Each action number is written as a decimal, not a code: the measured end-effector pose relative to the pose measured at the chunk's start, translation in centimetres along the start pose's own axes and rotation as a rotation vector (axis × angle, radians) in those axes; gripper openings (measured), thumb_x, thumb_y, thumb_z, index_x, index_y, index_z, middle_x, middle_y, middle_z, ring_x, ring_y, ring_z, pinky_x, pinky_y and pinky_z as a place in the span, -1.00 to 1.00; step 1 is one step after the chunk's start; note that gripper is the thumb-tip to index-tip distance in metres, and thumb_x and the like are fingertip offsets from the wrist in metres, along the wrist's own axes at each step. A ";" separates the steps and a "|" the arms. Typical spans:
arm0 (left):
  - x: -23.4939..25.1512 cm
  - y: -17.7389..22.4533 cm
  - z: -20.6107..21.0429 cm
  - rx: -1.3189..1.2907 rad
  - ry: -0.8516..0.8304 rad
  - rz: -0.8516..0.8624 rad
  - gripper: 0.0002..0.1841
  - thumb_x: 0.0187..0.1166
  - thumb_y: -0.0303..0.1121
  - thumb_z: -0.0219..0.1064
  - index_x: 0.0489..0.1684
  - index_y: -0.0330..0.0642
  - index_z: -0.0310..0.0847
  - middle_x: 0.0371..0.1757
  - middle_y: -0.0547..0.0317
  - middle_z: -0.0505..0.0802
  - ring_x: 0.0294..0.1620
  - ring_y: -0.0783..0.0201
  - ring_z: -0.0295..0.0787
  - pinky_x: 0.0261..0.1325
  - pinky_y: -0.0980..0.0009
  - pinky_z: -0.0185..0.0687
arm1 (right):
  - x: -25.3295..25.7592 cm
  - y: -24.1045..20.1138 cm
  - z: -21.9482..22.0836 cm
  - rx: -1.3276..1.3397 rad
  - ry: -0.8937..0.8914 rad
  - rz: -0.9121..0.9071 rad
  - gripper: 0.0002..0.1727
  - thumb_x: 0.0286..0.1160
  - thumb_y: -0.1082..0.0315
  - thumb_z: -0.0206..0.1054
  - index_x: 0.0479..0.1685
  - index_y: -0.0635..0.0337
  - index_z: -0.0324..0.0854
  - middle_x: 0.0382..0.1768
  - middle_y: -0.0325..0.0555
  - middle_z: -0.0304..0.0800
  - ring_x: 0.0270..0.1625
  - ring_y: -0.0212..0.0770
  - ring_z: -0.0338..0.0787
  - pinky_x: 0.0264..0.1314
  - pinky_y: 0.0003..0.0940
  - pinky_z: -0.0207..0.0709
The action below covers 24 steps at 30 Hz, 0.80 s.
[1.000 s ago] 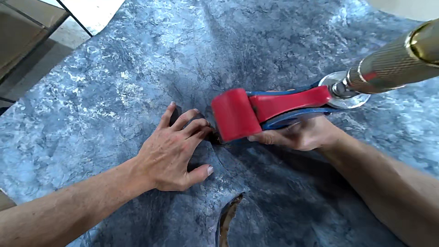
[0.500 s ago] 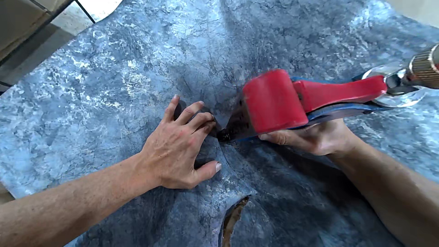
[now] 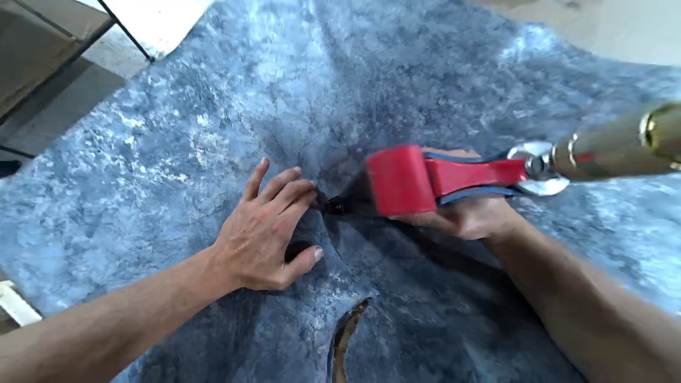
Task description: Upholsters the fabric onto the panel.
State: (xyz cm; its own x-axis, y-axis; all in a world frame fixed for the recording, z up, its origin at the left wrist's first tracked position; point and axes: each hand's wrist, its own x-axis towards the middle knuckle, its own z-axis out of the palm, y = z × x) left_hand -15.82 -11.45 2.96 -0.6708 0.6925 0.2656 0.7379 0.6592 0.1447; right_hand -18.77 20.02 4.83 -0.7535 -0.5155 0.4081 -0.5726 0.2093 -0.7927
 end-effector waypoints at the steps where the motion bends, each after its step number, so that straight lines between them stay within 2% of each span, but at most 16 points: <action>1: -0.2 -0.3 0.0 -0.018 0.068 0.014 -0.21 0.51 0.32 -0.01 0.37 -0.17 0.70 0.51 0.03 0.71 0.73 -0.05 0.37 0.83 -0.28 -0.16 | -0.5 -0.6 -0.6 -0.011 0.056 0.020 -0.65 0.27 0.17 0.61 0.03 -0.02 0.71 -0.09 -0.55 0.86 0.01 -0.64 0.81 0.15 -0.66 0.73; 3: -0.9 0.0 -0.3 -0.058 0.191 0.028 -0.44 0.56 0.05 0.12 0.23 -0.20 0.77 0.38 0.01 0.79 0.57 -0.03 0.57 0.76 -0.12 0.20 | -2.1 -2.3 -1.3 0.085 0.201 0.099 -0.64 0.28 0.29 0.60 0.09 -0.03 0.75 -0.01 -0.39 0.93 0.06 -0.41 0.89 0.20 -0.44 0.80; 4: -1.3 0.4 -0.5 -0.068 0.228 0.017 -0.56 0.57 -0.09 0.16 0.14 -0.18 0.81 0.28 0.03 0.84 0.46 0.01 0.66 0.64 -0.02 0.42 | -3.1 -3.1 -1.6 0.141 0.298 0.131 -0.66 0.27 0.33 0.59 0.07 -0.01 0.76 0.00 -0.26 0.94 0.06 -0.26 0.91 0.20 -0.31 0.81; 6: -2.8 2.5 -0.7 -0.094 0.177 -0.050 -0.64 0.61 -0.22 0.15 0.10 -0.14 0.82 0.24 0.09 0.86 0.42 0.08 0.71 0.54 0.08 0.58 | -5.7 -5.3 -1.3 0.189 0.548 0.200 -0.65 0.22 0.38 0.62 0.02 0.01 0.70 0.01 -0.11 0.94 0.08 -0.07 0.92 0.22 -0.12 0.82; 7: -3.4 3.4 -0.7 -0.082 0.095 -0.100 -0.60 0.66 -0.16 0.11 0.22 -0.11 0.79 0.36 0.13 0.82 0.54 0.11 0.63 0.62 0.09 0.51 | -7.1 -6.8 -0.6 0.209 0.704 0.250 -0.61 0.17 0.40 0.63 0.01 0.04 0.66 0.01 -0.05 0.93 0.08 0.00 0.92 0.22 -0.04 0.83; 9: -3.7 4.1 -0.5 -0.033 -0.084 -0.207 -0.40 0.73 0.05 -0.08 0.59 -0.05 0.56 0.67 0.17 0.60 0.79 0.14 0.32 0.82 0.02 0.18 | -10.2 -10.1 1.4 0.234 0.963 0.321 -0.60 0.22 0.39 0.62 0.06 0.14 0.64 0.02 0.03 0.90 0.09 0.07 0.91 0.22 0.05 0.82; 10: -3.4 4.0 -0.4 -0.009 -0.150 -0.246 -0.32 0.73 0.14 -0.18 0.70 -0.01 0.45 0.75 0.19 0.50 0.85 0.15 0.20 0.88 -0.01 0.02 | -11.8 -11.8 2.7 0.248 1.061 0.351 -0.62 0.26 0.39 0.59 0.08 0.17 0.63 0.02 0.05 0.89 0.08 0.08 0.90 0.21 0.06 0.81; 12: -2.7 4.0 -0.3 0.025 -0.218 -0.297 -0.25 0.71 0.23 -0.27 0.75 0.03 0.38 0.79 0.22 0.45 0.87 0.15 0.14 0.89 -0.06 -0.11 | -14.4 -15.4 5.6 0.294 1.227 0.454 -0.73 0.41 0.40 0.45 0.07 0.10 0.61 0.02 -0.03 0.91 0.06 0.02 0.92 0.18 -0.02 0.83; 14: -2.1 4.0 -0.5 0.032 -0.271 -0.329 -0.24 0.71 0.24 -0.30 0.75 0.05 0.39 0.79 0.24 0.45 0.87 0.14 0.15 0.89 -0.09 -0.14 | -16.5 -18.0 8.7 0.399 1.362 0.547 -0.86 0.59 0.36 0.30 0.02 0.02 0.65 0.01 -0.12 0.94 0.04 -0.05 0.94 0.18 -0.10 0.84; 15: -2.0 4.1 -0.5 0.027 -0.294 -0.338 -0.24 0.71 0.24 -0.31 0.75 0.05 0.40 0.79 0.24 0.45 0.87 0.13 0.14 0.89 -0.10 -0.17 | -17.5 -18.8 10.2 0.452 1.410 0.606 -0.90 0.68 0.30 0.23 0.01 0.00 0.58 0.02 -0.15 0.94 0.04 -0.08 0.95 0.17 -0.14 0.84; 17: -1.8 4.2 -0.6 0.027 -0.335 -0.343 -0.22 0.71 0.25 -0.34 0.77 0.04 0.37 0.81 0.24 0.41 0.89 0.14 0.10 0.90 -0.09 -0.21 | -18.9 -19.4 12.7 0.533 1.503 0.715 -0.80 0.81 0.22 0.06 0.10 0.08 0.52 0.04 -0.14 0.92 0.06 -0.12 0.94 0.20 -0.15 0.83; 20: -2.0 4.3 -0.5 0.011 -0.298 -0.339 -0.23 0.71 0.26 -0.31 0.73 0.02 0.41 0.80 0.23 0.43 0.88 0.15 0.11 0.90 -0.07 -0.21 | -18.5 -19.4 14.3 0.483 1.606 0.926 -0.69 0.90 0.19 -0.06 0.24 0.19 0.46 0.02 -0.13 0.90 0.05 -0.18 0.93 0.17 -0.18 0.84; 21: -2.4 4.4 -0.2 -0.005 -0.208 -0.320 -0.27 0.72 0.21 -0.23 0.66 -0.01 0.50 0.75 0.20 0.51 0.85 0.13 0.21 0.89 -0.05 -0.10 | -18.1 -19.5 14.1 0.433 1.616 0.986 -0.69 0.89 0.19 -0.01 0.24 0.23 0.46 -0.01 -0.10 0.92 0.02 -0.18 0.95 0.13 -0.17 0.86; 22: -2.8 4.6 0.2 -0.025 -0.086 -0.283 -0.35 0.73 0.12 -0.12 0.55 -0.05 0.61 0.64 0.16 0.63 0.77 0.09 0.36 0.84 -0.02 0.09 | -17.9 -19.9 14.0 0.370 1.601 1.065 -0.67 0.86 0.20 0.07 0.28 0.28 0.47 -0.04 -0.08 0.92 -0.02 -0.19 0.95 0.09 -0.18 0.86; 23: -3.2 4.8 0.5 -0.049 0.011 -0.241 -0.45 0.72 0.00 -0.02 0.46 -0.08 0.68 0.54 0.14 0.72 0.68 0.07 0.49 0.77 0.02 0.27 | -17.9 -20.6 14.0 0.307 1.559 1.181 -0.63 0.81 0.18 0.16 0.31 0.29 0.47 -0.09 -0.10 0.89 -0.08 -0.25 0.93 0.01 -0.22 0.86; 24: -3.3 5.1 0.6 -0.071 0.050 -0.224 -0.49 0.70 -0.07 0.02 0.42 -0.09 0.71 0.49 0.12 0.76 0.64 0.06 0.55 0.72 0.04 0.35 | -18.1 -21.4 13.9 0.287 1.463 1.298 -0.61 0.79 0.17 0.18 0.35 0.29 0.40 -0.14 -0.13 0.82 -0.15 -0.30 0.89 -0.06 -0.27 0.84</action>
State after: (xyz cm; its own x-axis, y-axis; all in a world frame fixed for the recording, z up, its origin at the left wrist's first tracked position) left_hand -9.84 -10.21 2.22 -0.8149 0.5148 0.2663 0.5759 0.7710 0.2718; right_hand 11.61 13.28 8.10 -0.3330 0.8004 -0.4984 0.3925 -0.3630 -0.8451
